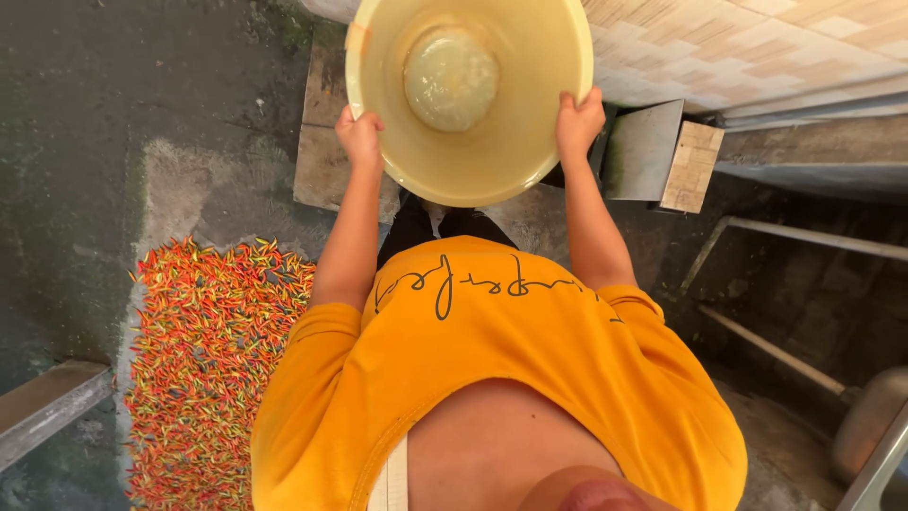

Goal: The recorder is rinsing and washing out a plastic bucket outdoors near laundry stations.

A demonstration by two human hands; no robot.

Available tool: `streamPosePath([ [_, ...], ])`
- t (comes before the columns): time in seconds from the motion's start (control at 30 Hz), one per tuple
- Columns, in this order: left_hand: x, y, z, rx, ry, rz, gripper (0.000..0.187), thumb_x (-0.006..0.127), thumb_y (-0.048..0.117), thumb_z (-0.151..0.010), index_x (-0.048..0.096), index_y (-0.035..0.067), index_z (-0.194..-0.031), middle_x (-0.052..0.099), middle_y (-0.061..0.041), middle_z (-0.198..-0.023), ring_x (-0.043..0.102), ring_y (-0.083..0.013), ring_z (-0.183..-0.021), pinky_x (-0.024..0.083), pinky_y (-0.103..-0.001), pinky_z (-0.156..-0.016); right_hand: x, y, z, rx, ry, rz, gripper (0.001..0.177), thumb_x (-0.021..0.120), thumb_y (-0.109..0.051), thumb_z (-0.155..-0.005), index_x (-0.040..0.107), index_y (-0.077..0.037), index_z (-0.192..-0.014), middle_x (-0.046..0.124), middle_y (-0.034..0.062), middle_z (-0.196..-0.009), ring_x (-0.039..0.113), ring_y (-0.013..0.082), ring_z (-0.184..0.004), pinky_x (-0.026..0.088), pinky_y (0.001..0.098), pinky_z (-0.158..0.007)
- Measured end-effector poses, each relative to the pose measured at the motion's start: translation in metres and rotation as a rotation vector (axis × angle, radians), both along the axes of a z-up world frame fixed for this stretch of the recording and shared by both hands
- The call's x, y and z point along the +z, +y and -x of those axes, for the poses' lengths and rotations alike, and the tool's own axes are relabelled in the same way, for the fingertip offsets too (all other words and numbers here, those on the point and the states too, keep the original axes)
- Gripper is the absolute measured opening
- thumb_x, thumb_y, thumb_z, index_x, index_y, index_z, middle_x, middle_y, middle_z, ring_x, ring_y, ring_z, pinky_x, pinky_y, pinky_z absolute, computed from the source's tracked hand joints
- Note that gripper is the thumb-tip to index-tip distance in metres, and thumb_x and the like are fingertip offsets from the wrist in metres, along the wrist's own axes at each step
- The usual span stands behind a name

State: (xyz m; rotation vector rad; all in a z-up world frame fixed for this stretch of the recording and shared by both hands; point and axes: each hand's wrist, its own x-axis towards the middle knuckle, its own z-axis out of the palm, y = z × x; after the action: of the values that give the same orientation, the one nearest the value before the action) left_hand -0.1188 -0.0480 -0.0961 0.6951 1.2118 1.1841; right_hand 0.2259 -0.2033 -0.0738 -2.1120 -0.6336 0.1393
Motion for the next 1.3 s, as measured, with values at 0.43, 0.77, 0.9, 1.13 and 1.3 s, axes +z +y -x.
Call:
streamPosePath([
  [0.43,-0.021,-0.010,-0.018,-0.038,-0.062,0.054,0.017,0.055,-0.012,-0.068,0.061,0.001,-0.078,0.065,-0.006,-0.074,0.055,-0.0135,-0.060,0.043,-0.029,-0.054,0.002,-0.023,-0.010,-0.014,0.076,0.031,0.026,0.075,-0.019,-0.083,0.062,0.000,-0.097,0.072,0.0203,-0.089,0.071,0.0376,-0.084,0.054,0.0445,-0.077],
  [0.77,-0.039,-0.007,0.024,0.101,-0.002,0.048,0.026,0.056,-0.013,-0.063,0.068,-0.002,-0.083,0.071,-0.006,-0.078,0.063,-0.0157,-0.065,0.049,-0.028,-0.057,0.004,0.006,0.012,0.102,0.011,-0.025,0.024,0.075,-0.017,-0.086,0.062,-0.001,-0.098,0.071,0.0196,-0.087,0.071,0.0358,-0.080,0.054,0.0433,-0.074],
  [0.9,-0.011,-0.010,-0.013,0.032,0.077,0.067,0.026,0.057,-0.010,-0.065,0.069,-0.001,-0.086,0.067,-0.004,-0.075,0.058,-0.0133,-0.062,0.046,-0.028,-0.054,0.010,-0.017,-0.001,0.044,0.088,-0.021,0.024,0.075,-0.017,-0.085,0.060,-0.001,-0.094,0.072,0.0180,-0.085,0.072,0.0333,-0.078,0.056,0.0421,-0.075],
  [1.13,-0.012,-0.005,-0.006,0.032,0.096,-0.005,0.022,0.056,-0.009,-0.067,0.068,-0.001,-0.083,0.068,-0.003,-0.073,0.057,-0.0117,-0.061,0.046,-0.027,-0.055,0.019,-0.006,0.002,-0.009,0.044,-0.062,0.025,0.075,-0.018,-0.085,0.061,0.000,-0.095,0.072,0.0191,-0.085,0.070,0.0344,-0.078,0.054,0.0429,-0.075],
  [1.3,-0.019,-0.004,-0.010,0.094,0.000,-0.017,0.020,0.056,-0.012,-0.064,0.065,-0.002,-0.079,0.068,-0.003,-0.075,0.058,-0.0115,-0.063,0.045,-0.027,-0.055,0.028,0.000,-0.001,0.039,0.022,-0.070,0.025,0.075,-0.019,-0.088,0.060,0.000,-0.096,0.071,0.0198,-0.086,0.070,0.0359,-0.079,0.054,0.0428,-0.075],
])
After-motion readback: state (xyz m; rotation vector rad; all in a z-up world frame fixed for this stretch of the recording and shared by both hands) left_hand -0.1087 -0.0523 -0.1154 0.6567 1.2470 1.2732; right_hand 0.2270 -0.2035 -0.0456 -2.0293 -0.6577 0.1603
